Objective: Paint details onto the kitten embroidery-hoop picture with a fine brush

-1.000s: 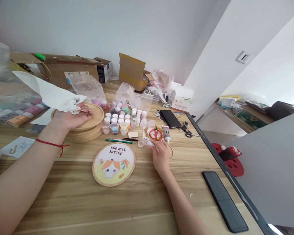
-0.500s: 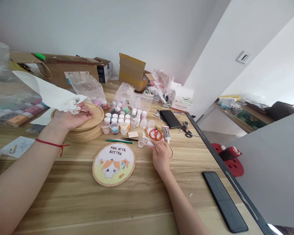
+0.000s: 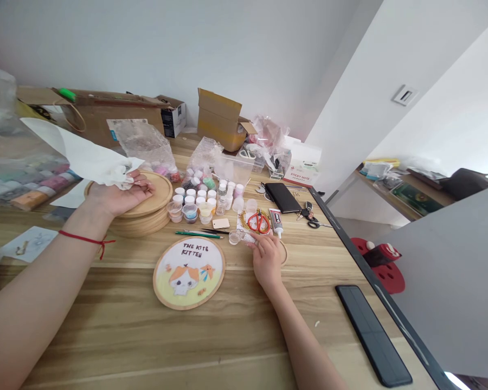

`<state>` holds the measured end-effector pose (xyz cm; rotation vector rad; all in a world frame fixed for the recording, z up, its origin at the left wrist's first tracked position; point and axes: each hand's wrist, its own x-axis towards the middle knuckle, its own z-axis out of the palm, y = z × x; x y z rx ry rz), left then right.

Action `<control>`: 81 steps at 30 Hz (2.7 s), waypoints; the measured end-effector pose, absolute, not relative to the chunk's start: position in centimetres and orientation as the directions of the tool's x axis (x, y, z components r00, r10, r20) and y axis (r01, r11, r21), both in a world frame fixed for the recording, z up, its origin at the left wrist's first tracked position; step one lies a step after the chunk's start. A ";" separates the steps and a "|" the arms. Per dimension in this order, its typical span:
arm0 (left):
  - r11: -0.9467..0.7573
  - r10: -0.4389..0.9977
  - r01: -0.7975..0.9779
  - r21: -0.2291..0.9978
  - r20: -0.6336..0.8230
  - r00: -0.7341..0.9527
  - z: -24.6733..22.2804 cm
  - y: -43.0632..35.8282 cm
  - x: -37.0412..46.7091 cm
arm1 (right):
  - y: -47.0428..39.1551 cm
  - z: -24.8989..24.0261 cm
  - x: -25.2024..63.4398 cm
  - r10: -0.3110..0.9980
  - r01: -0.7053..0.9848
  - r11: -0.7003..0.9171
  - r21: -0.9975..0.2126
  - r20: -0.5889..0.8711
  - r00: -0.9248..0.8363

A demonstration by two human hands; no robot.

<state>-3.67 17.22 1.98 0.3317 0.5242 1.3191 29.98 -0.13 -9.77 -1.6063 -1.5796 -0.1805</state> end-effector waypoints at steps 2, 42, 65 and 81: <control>0.228 0.972 -0.827 0.513 -0.172 0.161 2.0 17.2 -3.7 | -0.1 -9.8 30.0 0.752 0.873 0.163 -0.460 0.631 0.192; 0.238 0.969 -0.827 0.510 -0.184 0.166 2.2 17.1 -3.6 | 0.0 -9.9 30.1 0.747 0.867 0.176 -0.466 0.637 0.190; 0.236 0.969 -0.817 0.526 -0.186 0.160 2.2 17.1 -3.6 | -0.1 -9.7 29.9 0.743 0.861 0.182 -0.474 0.641 0.195; 0.227 0.973 -0.818 0.528 -0.167 0.162 1.9 17.5 -3.8 | -0.1 -9.9 30.1 0.735 0.870 0.208 -0.448 0.658 0.163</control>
